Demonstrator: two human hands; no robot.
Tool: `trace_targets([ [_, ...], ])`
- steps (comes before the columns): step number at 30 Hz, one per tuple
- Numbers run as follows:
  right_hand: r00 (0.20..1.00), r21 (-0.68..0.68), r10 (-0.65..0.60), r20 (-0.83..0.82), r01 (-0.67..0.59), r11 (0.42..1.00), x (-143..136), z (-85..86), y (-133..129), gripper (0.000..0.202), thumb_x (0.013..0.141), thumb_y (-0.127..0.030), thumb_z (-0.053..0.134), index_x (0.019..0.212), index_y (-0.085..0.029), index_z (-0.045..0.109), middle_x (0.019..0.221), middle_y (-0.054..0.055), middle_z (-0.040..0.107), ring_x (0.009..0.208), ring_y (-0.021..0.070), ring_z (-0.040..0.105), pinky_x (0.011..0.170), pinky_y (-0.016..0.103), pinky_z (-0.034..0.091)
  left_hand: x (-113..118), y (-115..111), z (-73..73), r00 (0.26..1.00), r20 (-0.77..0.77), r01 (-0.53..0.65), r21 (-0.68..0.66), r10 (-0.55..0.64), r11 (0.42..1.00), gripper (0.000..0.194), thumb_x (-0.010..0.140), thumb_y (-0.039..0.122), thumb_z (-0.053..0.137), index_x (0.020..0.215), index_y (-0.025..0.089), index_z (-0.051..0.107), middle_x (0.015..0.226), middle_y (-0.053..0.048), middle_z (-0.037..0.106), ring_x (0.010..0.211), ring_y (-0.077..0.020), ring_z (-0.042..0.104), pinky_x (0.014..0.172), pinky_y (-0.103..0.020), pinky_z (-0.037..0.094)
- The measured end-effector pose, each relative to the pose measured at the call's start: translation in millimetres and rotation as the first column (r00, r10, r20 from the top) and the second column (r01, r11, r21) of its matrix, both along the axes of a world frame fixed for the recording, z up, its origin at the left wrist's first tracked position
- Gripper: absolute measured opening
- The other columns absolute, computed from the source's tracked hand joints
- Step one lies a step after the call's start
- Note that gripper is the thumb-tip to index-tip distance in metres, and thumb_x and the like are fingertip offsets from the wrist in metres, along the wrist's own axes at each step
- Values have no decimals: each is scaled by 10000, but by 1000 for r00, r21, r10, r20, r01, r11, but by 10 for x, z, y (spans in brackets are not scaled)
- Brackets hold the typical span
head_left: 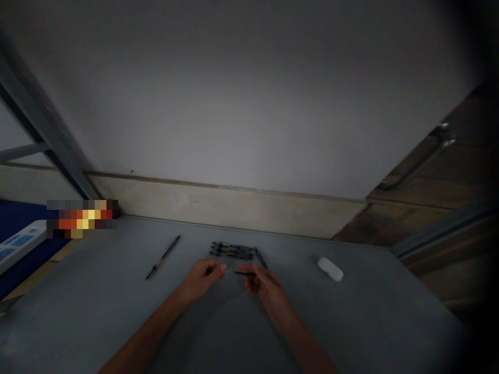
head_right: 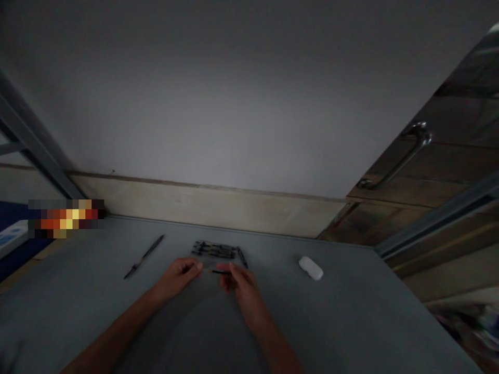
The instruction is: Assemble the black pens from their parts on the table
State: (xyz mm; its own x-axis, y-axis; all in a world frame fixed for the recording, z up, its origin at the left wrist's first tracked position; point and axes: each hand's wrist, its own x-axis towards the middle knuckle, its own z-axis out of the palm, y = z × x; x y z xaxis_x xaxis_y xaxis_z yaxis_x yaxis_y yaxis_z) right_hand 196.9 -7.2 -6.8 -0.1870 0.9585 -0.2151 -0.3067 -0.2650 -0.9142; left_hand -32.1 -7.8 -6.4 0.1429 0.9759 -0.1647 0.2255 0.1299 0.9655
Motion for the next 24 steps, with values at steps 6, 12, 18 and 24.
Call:
trace_targets([
  [6, 1000, 9, 1, 19, -1, 1000, 4, 1, -6, 583, 764, -808, 967, 914, -245, 989, 674, 77, 786, 634, 209, 658, 637, 339, 460, 8, -16, 75, 997, 80, 3, -14, -2, 1000, 417, 760, 599, 902, 684, 254, 679, 656, 13, 604, 665, -179, 466, 681, -337, 381],
  [12, 1000, 7, 8, 26, -8, 1000, 12, 13, 5, 599, 776, -807, 955, 910, -224, 987, 659, 91, 777, 622, 217, 654, 621, 343, 442, 9, -34, 67, 1000, 10, -6, -10, 6, 1000, 489, 879, 658, 775, 608, 265, 670, 575, 13, 512, 623, -188, 402, 662, -363, 315],
  [18, 1000, 14, 9, 19, -10, 1000, 16, 26, -7, 554, 783, -772, 964, 921, -235, 986, 667, 82, 783, 619, 222, 651, 629, 347, 448, -3, -25, 19, 998, 53, -14, -35, 15, 999, 383, 752, 572, 889, 643, 273, 675, 635, 14, 586, 655, -188, 458, 673, -351, 347],
  [24, 999, 9, 24, 22, -24, 1000, 8, 28, 3, 601, 767, -813, 963, 924, -234, 991, 672, 83, 779, 633, 210, 645, 642, 339, 447, -15, -8, -41, 998, 69, 6, 4, -6, 1000, 519, 833, 741, 800, 672, 260, 687, 606, 23, 508, 618, -175, 410, 653, -349, 305],
])
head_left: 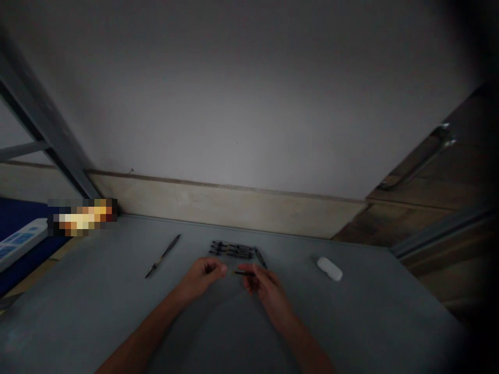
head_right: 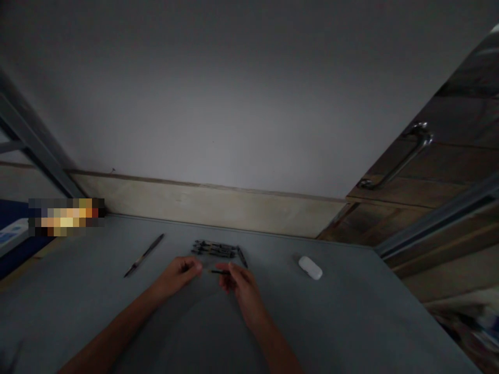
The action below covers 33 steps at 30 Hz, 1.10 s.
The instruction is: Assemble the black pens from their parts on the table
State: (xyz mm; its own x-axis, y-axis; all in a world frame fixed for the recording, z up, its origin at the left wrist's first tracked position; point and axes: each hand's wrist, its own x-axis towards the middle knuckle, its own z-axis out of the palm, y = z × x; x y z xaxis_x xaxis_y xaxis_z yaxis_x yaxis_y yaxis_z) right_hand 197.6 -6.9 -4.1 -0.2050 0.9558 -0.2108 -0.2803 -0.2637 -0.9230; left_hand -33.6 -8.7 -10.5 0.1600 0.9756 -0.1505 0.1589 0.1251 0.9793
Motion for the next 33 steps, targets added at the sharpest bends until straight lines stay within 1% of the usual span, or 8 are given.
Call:
trace_targets([
  [4, 1000, -8, -5, 0, 5, 1000, 0, -1, -10, 587, 782, -800, 963, 920, -231, 991, 672, 83, 779, 629, 210, 646, 636, 338, 440, -15, 3, 5, 998, -60, 32, -15, -33, 999, 591, 895, 763, 749, 607, 259, 639, 544, 38, 433, 588, -169, 372, 632, -352, 288],
  [8, 999, -3, -31, -7, 31, 1000, 0, -9, -29, 592, 808, -794, 949, 942, -219, 993, 680, 86, 788, 634, 205, 647, 634, 335, 432, 1, -17, 78, 1000, 19, -1, -14, 1, 1000, 450, 810, 600, 873, 621, 259, 648, 619, 17, 575, 642, -175, 462, 663, -339, 349],
  [11, 1000, -8, -23, -12, 23, 1000, -3, -17, -20, 598, 804, -796, 951, 945, -217, 995, 668, 80, 784, 623, 196, 643, 633, 326, 432, 20, -28, 128, 999, 27, -18, -33, 19, 999, 389, 790, 569, 872, 665, 261, 669, 671, 11, 621, 673, -184, 488, 691, -338, 375],
  [17, 1000, 6, -7, -10, 7, 1000, 8, -40, 6, 609, 753, -810, 977, 928, -228, 991, 672, 73, 786, 627, 196, 647, 632, 321, 451, 7, -31, 135, 989, -144, 34, -61, -43, 998, 529, 998, 629, 651, 614, 268, 616, 543, 52, 406, 586, -168, 363, 621, -323, 304],
  [24, 1000, 21, 3, -1, -3, 1000, 16, -38, -3, 581, 790, -799, 959, 948, -241, 995, 674, 72, 780, 631, 202, 646, 631, 330, 456, -1, -23, 112, 992, -119, 29, -11, -30, 1000, 296, 920, 417, 777, 707, 256, 650, 680, 41, 638, 663, -155, 544, 682, -277, 455],
  [26, 1000, 21, 5, -4, -5, 1000, 9, -41, 5, 589, 788, -806, 955, 934, -237, 994, 657, 68, 768, 616, 197, 639, 616, 324, 443, 2, -26, 110, 991, -131, 35, 6, -34, 999, 271, 948, 394, 748, 733, 255, 660, 689, 38, 651, 666, -152, 556, 679, -268, 464],
  [30, 1000, 25, 8, -1, -8, 1000, 8, -57, 16, 590, 793, -796, 959, 949, -228, 996, 670, 71, 780, 626, 194, 649, 630, 324, 452, 10, -41, 109, 963, -267, 40, 36, -29, 999, 414, 1068, 379, 560, 680, 253, 629, 601, 38, 581, 608, -151, 506, 622, -269, 429],
  [33, 1000, 25, -5, 6, 4, 1000, 14, -66, 13, 608, 787, -812, 953, 946, -227, 993, 662, 72, 780, 623, 197, 652, 621, 322, 449, 23, -46, 124, 948, -319, 34, 42, -19, 999, 374, 1037, 344, 619, 675, 253, 622, 619, 37, 626, 615, -153, 558, 631, -268, 451],
])
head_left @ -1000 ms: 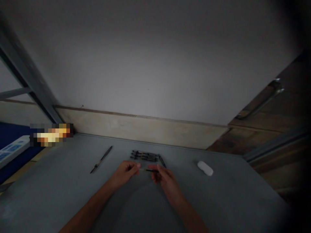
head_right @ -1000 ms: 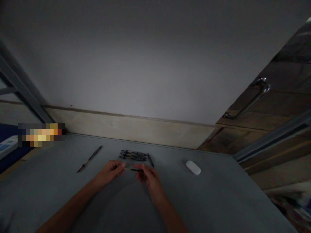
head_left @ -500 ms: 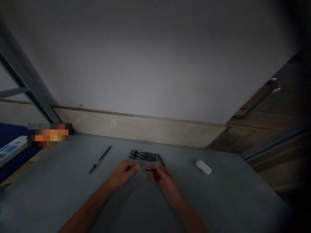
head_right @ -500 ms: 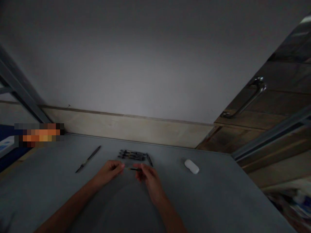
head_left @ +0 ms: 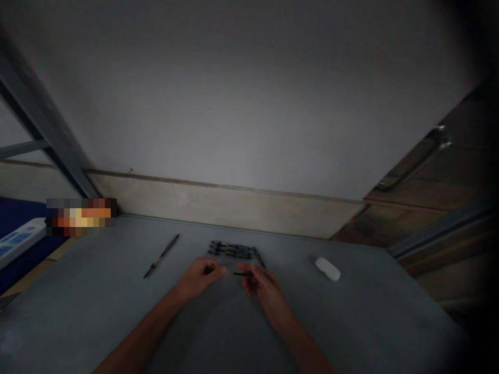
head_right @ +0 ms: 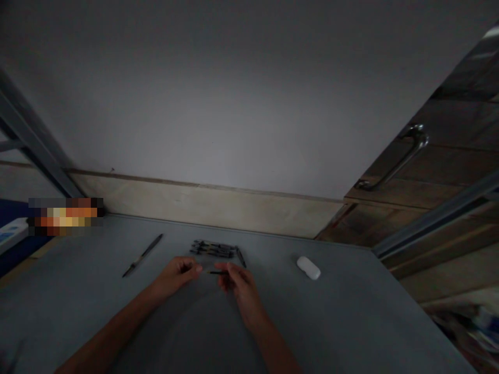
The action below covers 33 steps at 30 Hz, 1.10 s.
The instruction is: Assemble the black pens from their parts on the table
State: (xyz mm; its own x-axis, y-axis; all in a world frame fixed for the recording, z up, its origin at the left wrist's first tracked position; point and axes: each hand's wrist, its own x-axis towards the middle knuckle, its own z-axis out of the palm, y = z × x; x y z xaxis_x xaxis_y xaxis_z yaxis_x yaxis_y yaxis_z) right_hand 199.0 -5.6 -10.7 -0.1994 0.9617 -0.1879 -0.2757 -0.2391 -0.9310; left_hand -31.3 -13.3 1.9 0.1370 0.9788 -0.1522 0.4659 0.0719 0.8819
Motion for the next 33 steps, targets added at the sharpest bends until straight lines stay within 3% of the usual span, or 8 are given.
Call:
trace_targets([
  [7, 1000, -11, -8, -2, 8, 1000, -6, -11, -9, 605, 786, -802, 956, 948, -220, 984, 687, 82, 797, 627, 202, 656, 616, 321, 457, 15, 5, 27, 997, 73, -12, -9, 13, 1000, 226, 945, 300, 748, 745, 256, 652, 687, 34, 688, 649, -146, 605, 665, -264, 485],
  [13, 1000, -1, 20, -13, -20, 1000, -13, 2, 2, 602, 771, -812, 969, 945, -235, 991, 659, 67, 764, 619, 201, 626, 626, 338, 441, -18, 10, -30, 992, 125, 27, -26, -24, 999, 496, 1046, 570, 582, 658, 264, 623, 543, 41, 472, 562, -160, 427, 600, -302, 368],
  [17, 1000, -7, 12, -21, -12, 1000, -9, 19, -2, 610, 759, -821, 969, 932, -237, 994, 647, 63, 754, 620, 196, 615, 627, 332, 416, -25, 29, -90, 985, 170, 9, -11, -7, 1000, 301, 940, 463, 730, 734, 269, 627, 635, 38, 558, 627, -161, 484, 649, -295, 432],
  [21, 1000, -8, 21, -24, -21, 1000, -4, 7, -9, 592, 791, -803, 952, 954, -236, 996, 670, 66, 771, 634, 197, 620, 641, 328, 421, -28, 31, -107, 977, 212, -4, -10, 6, 1000, 185, 842, 395, 824, 893, 296, 676, 654, 75, 530, 613, -151, 492, 639, -279, 435],
  [27, 999, -7, 25, -23, -25, 1000, -18, 36, -26, 603, 789, -803, 954, 952, -223, 987, 658, 53, 757, 619, 184, 617, 633, 310, 422, 32, -55, -117, 1000, -12, 26, 119, -25, 993, 321, 1025, 552, 598, 898, 272, 687, 699, 16, 641, 679, -205, 627, 668, -322, 498],
  [33, 996, 36, 25, 81, -28, 999, -24, 74, -56, 638, 793, -861, 926, 939, -243, 978, 684, 64, 781, 627, 196, 641, 652, 329, 479, 85, -167, -173, 905, -409, 242, 273, -115, 931, 380, 1149, 366, 447, 979, 280, 775, 953, -85, 871, 866, -256, 808, 812, -357, 600],
])
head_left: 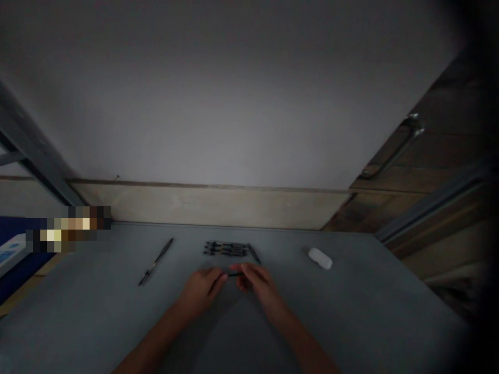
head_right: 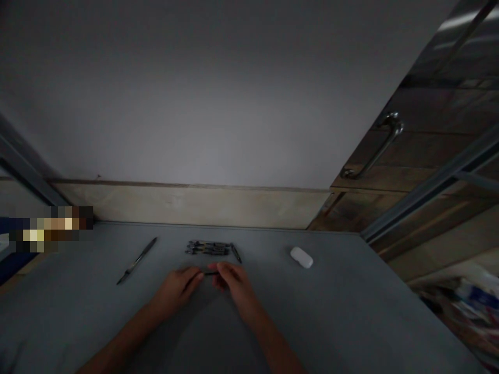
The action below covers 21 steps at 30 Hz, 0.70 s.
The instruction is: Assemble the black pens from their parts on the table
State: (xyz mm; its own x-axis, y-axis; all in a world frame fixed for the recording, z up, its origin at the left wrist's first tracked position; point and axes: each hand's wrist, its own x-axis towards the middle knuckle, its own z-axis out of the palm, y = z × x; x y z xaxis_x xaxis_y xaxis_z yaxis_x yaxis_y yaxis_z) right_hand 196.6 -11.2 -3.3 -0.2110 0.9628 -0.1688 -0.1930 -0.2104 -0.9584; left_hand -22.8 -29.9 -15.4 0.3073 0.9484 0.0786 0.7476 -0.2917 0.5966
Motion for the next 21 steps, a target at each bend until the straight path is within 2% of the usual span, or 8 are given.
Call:
trace_targets([
  [4, 993, 75, 54, 107, -62, 995, 17, -1, -3, 631, 850, -875, 860, 943, -263, 983, 699, 69, 809, 659, 245, 696, 679, 379, 551, 7, -17, -20, 969, -239, 83, 73, -63, 994, 291, 1130, 291, 543, 1074, 283, 829, 1050, -89, 907, 949, -270, 857, 808, -339, 631],
  [6, 977, 136, 93, 190, -120, 983, 16, 10, -46, 555, 910, -804, 842, 1047, -288, 994, 790, 79, 867, 750, 296, 773, 758, 432, 621, 23, -19, -30, 952, -296, 110, 77, -82, 991, 275, 1126, 291, 570, 1125, 268, 843, 1057, -87, 911, 970, -274, 870, 811, -333, 643],
  [8, 950, 210, 121, 288, -186, 960, 3, 20, -119, 478, 971, -680, 837, 1292, -348, 956, 1039, 95, 942, 974, 362, 854, 945, 515, 674, 44, -24, -42, 948, -302, 132, 70, -105, 989, 262, 1107, 290, 606, 1173, 263, 857, 1087, -97, 919, 1004, -284, 877, 833, -339, 654],
  [9, 935, 250, 129, 330, -218, 943, -6, 22, -160, 494, 983, -628, 837, 1400, -374, 912, 1201, 104, 947, 1121, 392, 863, 1065, 561, 662, 53, -27, -50, 948, -295, 143, 62, -119, 988, 255, 1087, 287, 632, 1185, 266, 866, 1102, -102, 922, 1014, -291, 878, 842, -345, 658],
  [11, 904, 288, 170, 391, -296, 911, -25, 21, -234, 528, 1006, -567, 820, 1508, -406, 848, 1479, 109, 881, 1381, 434, 806, 1244, 637, 585, 64, -34, -66, 951, -281, 144, 44, -127, 989, 255, 1041, 284, 681, 1193, 275, 885, 1101, -109, 926, 1002, -305, 881, 844, -359, 664],
  [13, 881, 301, 200, 429, -348, 888, -38, 18, -279, 545, 1020, -517, 808, 1558, -434, 806, 1586, 97, 824, 1483, 440, 757, 1310, 663, 539, 68, -41, -81, 953, -283, 123, 37, -108, 992, 253, 1016, 307, 709, 1175, 272, 902, 1060, -121, 926, 962, -320, 883, 828, -374, 665],
  [18, 868, 318, 201, 455, -369, 873, -25, 63, -298, 586, 984, -464, 856, 1564, -513, 782, 1531, 64, 858, 1405, 427, 800, 1248, 640, 593, 61, -55, -85, 966, -239, 111, 56, -95, 992, 248, 1034, 408, 703, 1111, 306, 915, 975, -120, 921, 885, -326, 878, 765, -384, 635],
  [21, 872, 295, 200, 446, -355, 887, 2, 113, -294, 708, 987, -473, 844, 1676, -485, 682, 1297, 67, 922, 1137, 385, 859, 1082, 563, 663, 50, -60, -61, 975, -212, 82, 52, -69, 995, 281, 1073, 432, 663, 1008, 310, 908, 907, -96, 912, 832, -303, 874, 718, -356, 599],
])
